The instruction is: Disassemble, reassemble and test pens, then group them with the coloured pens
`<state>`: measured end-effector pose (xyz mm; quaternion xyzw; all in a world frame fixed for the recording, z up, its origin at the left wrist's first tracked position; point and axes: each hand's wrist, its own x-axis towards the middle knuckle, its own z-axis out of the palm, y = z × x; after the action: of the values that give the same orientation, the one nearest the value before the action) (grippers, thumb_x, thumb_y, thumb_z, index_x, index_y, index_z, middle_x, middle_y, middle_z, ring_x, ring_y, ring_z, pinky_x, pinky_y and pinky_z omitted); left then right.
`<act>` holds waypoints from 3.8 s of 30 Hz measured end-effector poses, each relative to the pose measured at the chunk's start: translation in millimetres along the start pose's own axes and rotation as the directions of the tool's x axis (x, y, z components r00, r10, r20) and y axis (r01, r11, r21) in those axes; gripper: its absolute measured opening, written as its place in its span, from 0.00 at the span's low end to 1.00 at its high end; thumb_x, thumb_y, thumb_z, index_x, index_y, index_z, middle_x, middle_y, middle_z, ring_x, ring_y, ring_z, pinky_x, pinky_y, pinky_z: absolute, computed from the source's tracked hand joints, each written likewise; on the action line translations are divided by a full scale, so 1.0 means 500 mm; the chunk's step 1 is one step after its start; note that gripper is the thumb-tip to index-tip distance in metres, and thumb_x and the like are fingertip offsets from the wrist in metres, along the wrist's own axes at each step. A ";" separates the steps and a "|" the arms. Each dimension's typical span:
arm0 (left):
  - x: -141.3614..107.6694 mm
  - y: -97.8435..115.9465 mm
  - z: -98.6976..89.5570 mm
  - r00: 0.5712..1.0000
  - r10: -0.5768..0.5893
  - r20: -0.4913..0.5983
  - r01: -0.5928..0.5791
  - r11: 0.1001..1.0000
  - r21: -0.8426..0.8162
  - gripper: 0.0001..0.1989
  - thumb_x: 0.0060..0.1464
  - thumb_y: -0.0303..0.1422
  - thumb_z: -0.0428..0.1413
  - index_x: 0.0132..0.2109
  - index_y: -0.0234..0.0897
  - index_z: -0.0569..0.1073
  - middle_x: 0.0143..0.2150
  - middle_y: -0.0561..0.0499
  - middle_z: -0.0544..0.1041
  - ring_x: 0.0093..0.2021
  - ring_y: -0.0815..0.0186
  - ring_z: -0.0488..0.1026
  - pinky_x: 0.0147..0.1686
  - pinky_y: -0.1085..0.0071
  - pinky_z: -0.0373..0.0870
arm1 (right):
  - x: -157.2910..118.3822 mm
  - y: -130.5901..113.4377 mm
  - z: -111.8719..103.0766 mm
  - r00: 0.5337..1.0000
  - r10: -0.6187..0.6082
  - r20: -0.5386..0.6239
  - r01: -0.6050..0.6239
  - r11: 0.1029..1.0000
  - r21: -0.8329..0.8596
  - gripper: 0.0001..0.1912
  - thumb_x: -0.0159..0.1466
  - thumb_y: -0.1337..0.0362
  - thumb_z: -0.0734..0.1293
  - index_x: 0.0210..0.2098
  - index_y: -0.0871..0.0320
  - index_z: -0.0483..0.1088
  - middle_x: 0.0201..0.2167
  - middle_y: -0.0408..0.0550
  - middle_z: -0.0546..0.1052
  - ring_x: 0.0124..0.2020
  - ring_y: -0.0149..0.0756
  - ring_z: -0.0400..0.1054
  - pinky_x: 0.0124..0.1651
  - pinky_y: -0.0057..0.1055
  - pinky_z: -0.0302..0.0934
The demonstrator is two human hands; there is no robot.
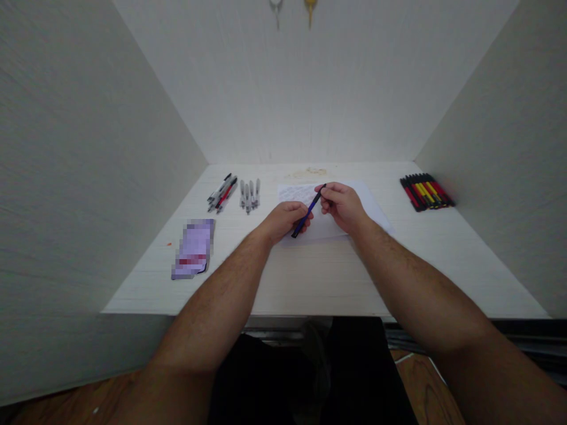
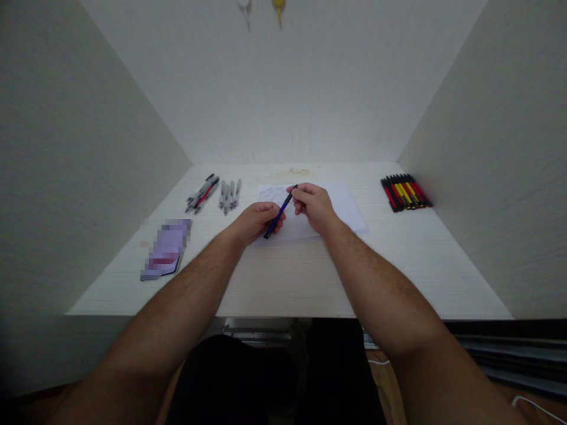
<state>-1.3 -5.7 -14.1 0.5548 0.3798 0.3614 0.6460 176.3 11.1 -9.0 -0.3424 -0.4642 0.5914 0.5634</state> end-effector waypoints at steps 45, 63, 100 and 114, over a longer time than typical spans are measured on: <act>0.006 -0.002 -0.014 0.982 0.174 -0.078 -0.182 0.977 -0.114 0.21 0.43 0.33 0.66 0.48 0.35 0.79 0.42 0.43 0.81 0.35 0.66 0.77 0.35 0.70 0.70 | 0.022 -0.012 -0.023 0.966 0.023 -0.259 0.018 0.988 0.151 0.03 0.57 0.67 0.68 0.28 0.59 0.69 0.22 0.40 0.71 0.18 0.23 0.62 0.19 0.22 0.57; 0.013 -0.011 -0.022 0.984 0.133 -0.121 -0.144 0.985 -0.090 0.21 0.41 0.31 0.68 0.45 0.32 0.78 0.36 0.44 0.82 0.31 0.68 0.76 0.38 0.68 0.71 | 0.019 -0.006 -0.017 0.978 -0.016 -0.207 0.034 0.996 0.085 0.13 0.53 0.58 0.73 0.29 0.57 0.67 0.23 0.38 0.69 0.20 0.23 0.61 0.20 0.23 0.57; 0.035 -0.030 -0.074 0.876 0.365 -0.314 -0.038 0.702 0.711 0.13 0.38 0.22 0.60 0.32 0.41 0.82 0.35 0.47 0.79 0.40 0.57 0.72 0.51 0.61 0.65 | 0.029 -0.007 -0.022 0.937 -0.117 -0.329 0.068 0.985 -0.157 0.14 0.55 0.64 0.67 0.41 0.54 0.67 0.24 0.37 0.73 0.17 0.24 0.61 0.21 0.24 0.56; 0.043 -0.033 -0.069 0.861 0.403 -0.309 -0.057 0.682 0.729 0.12 0.40 0.20 0.58 0.30 0.40 0.82 0.30 0.48 0.78 0.35 0.60 0.71 0.46 0.63 0.67 | 0.034 0.035 -0.038 0.964 -0.212 -0.162 0.121 0.887 -0.445 0.14 0.59 0.56 0.68 0.39 0.59 0.74 0.22 0.39 0.71 0.17 0.24 0.59 0.19 0.24 0.56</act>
<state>-21.8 26.7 -35.8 0.7026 0.5496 0.3887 0.2308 185.7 32.0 -29.8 -0.4768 -0.5502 0.3844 0.5676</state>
